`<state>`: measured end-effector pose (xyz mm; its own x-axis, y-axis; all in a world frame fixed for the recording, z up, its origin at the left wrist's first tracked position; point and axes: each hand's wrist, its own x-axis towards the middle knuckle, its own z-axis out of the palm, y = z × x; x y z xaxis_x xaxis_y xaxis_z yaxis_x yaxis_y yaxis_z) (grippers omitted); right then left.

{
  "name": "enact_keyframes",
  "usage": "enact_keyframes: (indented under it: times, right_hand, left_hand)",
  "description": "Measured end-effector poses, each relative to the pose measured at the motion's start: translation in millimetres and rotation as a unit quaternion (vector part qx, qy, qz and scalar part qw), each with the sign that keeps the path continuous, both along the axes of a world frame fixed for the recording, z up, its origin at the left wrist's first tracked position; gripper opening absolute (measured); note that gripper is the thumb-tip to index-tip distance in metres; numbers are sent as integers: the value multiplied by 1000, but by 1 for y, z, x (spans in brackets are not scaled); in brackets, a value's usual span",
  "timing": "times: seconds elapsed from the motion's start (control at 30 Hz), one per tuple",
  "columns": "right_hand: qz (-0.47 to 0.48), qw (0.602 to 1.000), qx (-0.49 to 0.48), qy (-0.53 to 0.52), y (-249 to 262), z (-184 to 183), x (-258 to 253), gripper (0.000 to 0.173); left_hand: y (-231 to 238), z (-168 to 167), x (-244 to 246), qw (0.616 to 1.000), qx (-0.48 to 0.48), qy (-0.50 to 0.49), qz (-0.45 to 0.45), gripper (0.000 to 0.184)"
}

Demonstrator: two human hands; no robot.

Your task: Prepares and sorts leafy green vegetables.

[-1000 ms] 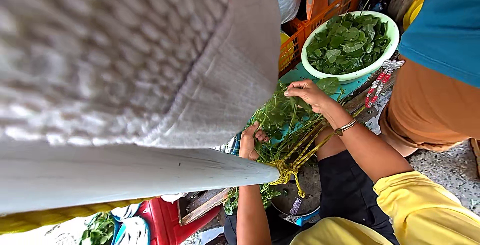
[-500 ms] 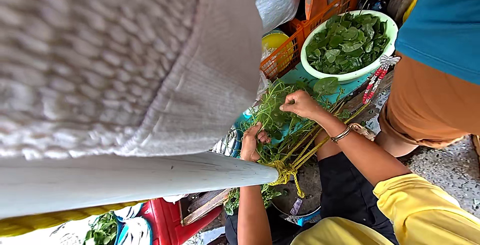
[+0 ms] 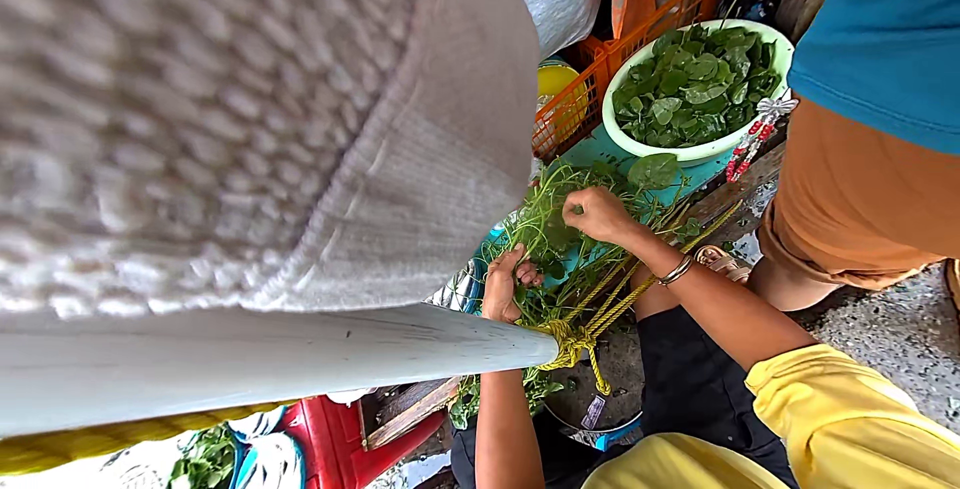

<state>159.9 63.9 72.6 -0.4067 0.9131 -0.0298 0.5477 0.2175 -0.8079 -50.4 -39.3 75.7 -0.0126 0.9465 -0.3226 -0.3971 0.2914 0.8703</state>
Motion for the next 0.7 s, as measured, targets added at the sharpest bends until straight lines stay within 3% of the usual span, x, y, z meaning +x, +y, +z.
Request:
enact_keyframes:
  times: [0.1, 0.23, 0.3, 0.57, 0.7]
  right_hand:
    - [-15, 1000, 6, 5, 2, -1, 6, 17]
    - [59, 998, 17, 3, -4, 0, 2, 28]
    - [64, 997, 28, -16, -6, 0, -3, 20]
    - [-30, 998, 20, -47, -5, 10, 20, 18]
    - [-82, 992, 46, -84, -11, 21, 48, 26]
  left_hand:
    - [1, 1, 1, 1000, -4, -1, 9, 39]
    - [2, 0, 4, 1000, -6, 1, 1, 37]
    - [1, 1, 6, 1000, -5, 1, 1, 37]
    - [-1, 1, 0, 1000, -8, -11, 11, 38]
    - [-1, 1, 0, 1000, -12, -8, 10, 39]
